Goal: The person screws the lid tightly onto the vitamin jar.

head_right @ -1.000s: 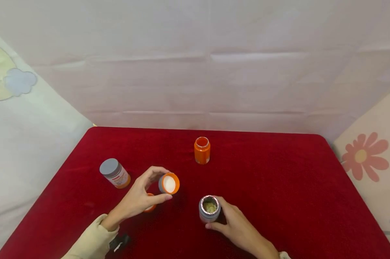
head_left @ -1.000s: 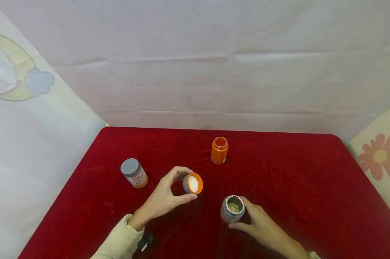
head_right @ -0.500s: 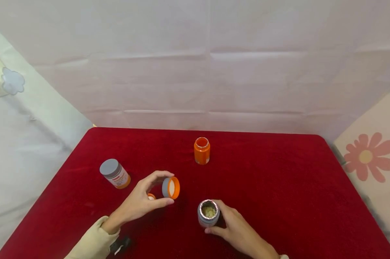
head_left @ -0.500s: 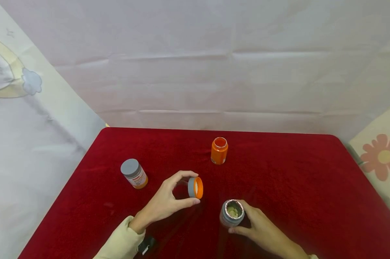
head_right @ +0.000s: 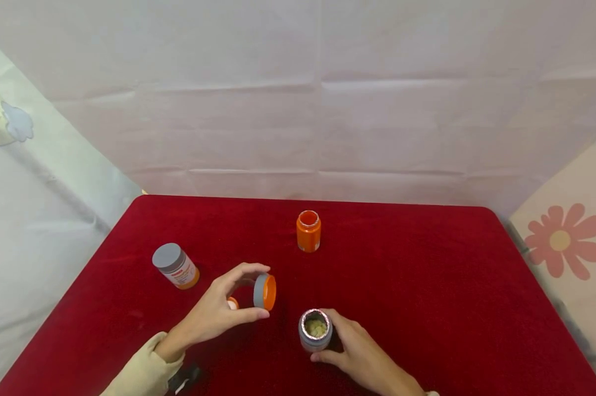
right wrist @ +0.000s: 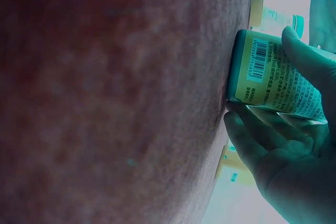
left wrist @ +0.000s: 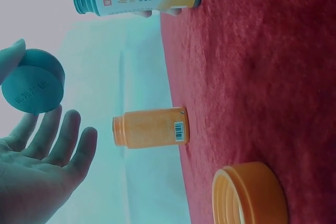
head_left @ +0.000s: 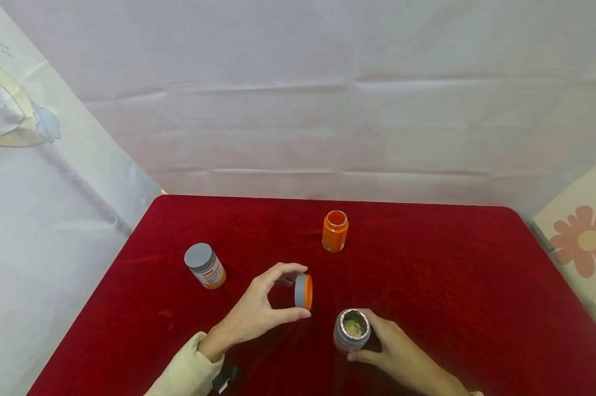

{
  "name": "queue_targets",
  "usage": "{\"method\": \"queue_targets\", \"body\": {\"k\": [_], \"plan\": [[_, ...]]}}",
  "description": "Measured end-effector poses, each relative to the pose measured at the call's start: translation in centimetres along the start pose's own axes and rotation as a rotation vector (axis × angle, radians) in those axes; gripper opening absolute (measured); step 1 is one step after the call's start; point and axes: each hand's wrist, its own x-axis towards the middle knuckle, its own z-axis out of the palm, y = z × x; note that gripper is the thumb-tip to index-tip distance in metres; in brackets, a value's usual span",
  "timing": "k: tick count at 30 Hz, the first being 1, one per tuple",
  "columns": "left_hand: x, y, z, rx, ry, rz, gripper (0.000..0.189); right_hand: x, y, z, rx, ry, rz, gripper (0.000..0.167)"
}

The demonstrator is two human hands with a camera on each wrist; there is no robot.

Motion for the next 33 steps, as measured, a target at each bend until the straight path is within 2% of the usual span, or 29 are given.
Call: {"method": "queue_targets", "body": {"k": [4,10,14,22,25,29,33], "plan": [[0.0,0.1,0.1,-0.004,-0.002,0.008,0.056,0.0,-0.1,0.1,0.008,-0.012,0.012,0.061],[-0.1,0.2,0.2,-0.031,-0.038,-0.015,0.054,-0.1,0.0,0.2,-0.021,0.013,-0.057,0.06],[-0.2,0.2,0.3,-0.037,-0.057,-0.016,0.055,-0.1,0.0,0.3,-0.031,0.021,-0.069,0.06],[-0.2,0.3,0.9,-0.021,-0.039,0.02,0.058,-0.2,0.1,0.5,-0.066,0.059,-0.127,0.057],[-0.3,0.4,1.2,-0.033,-0.031,0.02,0.057,-0.2,0.1,0.5,-0.053,0.045,-0.116,0.058],[-0.4,0.6,1.4,-0.019,-0.034,0.059,0.056,-0.1,-0.1,0.4,-0.023,0.02,-0.09,0.058],[-0.4,0.9,1.7,-0.006,-0.04,0.087,0.058,-0.2,-0.1,0.5,-0.056,0.046,-0.127,0.057]]}}
